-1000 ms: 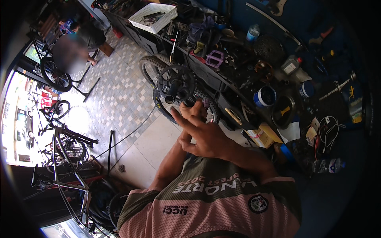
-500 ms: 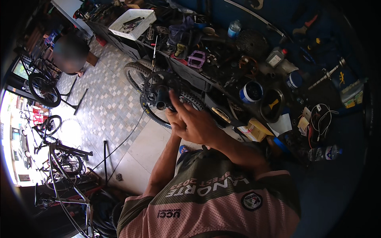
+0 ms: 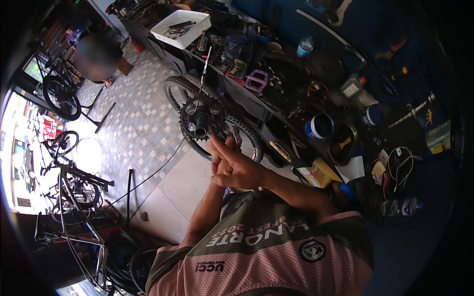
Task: The person assembles a bicycle crankset by attaching a pedal to the crank arm and tightening it with a wrench. They then apply grease to the crank arm and install it onto the bicycle frame, securing it in place.
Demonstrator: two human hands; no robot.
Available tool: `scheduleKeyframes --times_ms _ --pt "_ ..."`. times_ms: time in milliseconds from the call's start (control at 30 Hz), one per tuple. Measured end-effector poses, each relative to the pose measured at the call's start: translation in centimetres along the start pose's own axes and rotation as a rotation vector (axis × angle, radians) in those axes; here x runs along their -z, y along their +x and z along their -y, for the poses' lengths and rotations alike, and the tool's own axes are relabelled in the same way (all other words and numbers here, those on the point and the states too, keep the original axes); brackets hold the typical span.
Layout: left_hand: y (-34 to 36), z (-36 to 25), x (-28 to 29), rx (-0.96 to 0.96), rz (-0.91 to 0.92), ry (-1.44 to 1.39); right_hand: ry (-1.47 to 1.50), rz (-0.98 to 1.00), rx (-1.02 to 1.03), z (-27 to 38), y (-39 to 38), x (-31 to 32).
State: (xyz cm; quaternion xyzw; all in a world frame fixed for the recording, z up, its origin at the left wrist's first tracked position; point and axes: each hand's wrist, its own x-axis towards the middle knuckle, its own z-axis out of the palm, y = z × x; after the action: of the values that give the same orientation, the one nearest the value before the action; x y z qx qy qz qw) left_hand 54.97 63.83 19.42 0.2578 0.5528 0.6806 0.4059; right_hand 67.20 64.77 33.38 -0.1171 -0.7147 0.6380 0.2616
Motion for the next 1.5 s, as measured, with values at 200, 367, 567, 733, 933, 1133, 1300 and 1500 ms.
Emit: scheduleKeyframes --times_ms 200,367,567,733,933,1133,1300,1500 --pt "-0.2 -2.6 2.9 -0.087 -0.083 -0.27 0.412 0.035 -0.168 1.4 2.3 0.2" --pt "0.7 -0.9 8.5 -0.044 -0.142 -0.193 0.279 0.152 -0.121 0.6 3.5 -3.6" --pt "0.1 -1.8 14.7 -0.016 -0.117 -0.356 0.415 0.093 -0.247 -0.7 7.4 -7.8" --pt "0.3 -2.7 19.5 -0.185 -0.242 0.078 0.456 0.201 -0.205 -1.4 8.3 -11.4" --pt "-0.2 -4.9 23.3 0.083 -0.404 -0.055 0.034 -0.15 -0.14 -5.5 11.5 -5.0" --pt "-0.1 -5.0 25.4 0.174 -0.603 -0.05 -0.543 -0.315 -0.133 -9.3 17.4 4.6" --pt "-1.0 -5.3 29.1 0.321 -0.721 0.029 -0.852 -0.594 -0.031 -13.5 28.7 17.2" --pt "-3.9 -5.2 33.2 0.424 -0.97 0.003 -1.654 -0.792 -0.067 -19.8 40.4 33.1"
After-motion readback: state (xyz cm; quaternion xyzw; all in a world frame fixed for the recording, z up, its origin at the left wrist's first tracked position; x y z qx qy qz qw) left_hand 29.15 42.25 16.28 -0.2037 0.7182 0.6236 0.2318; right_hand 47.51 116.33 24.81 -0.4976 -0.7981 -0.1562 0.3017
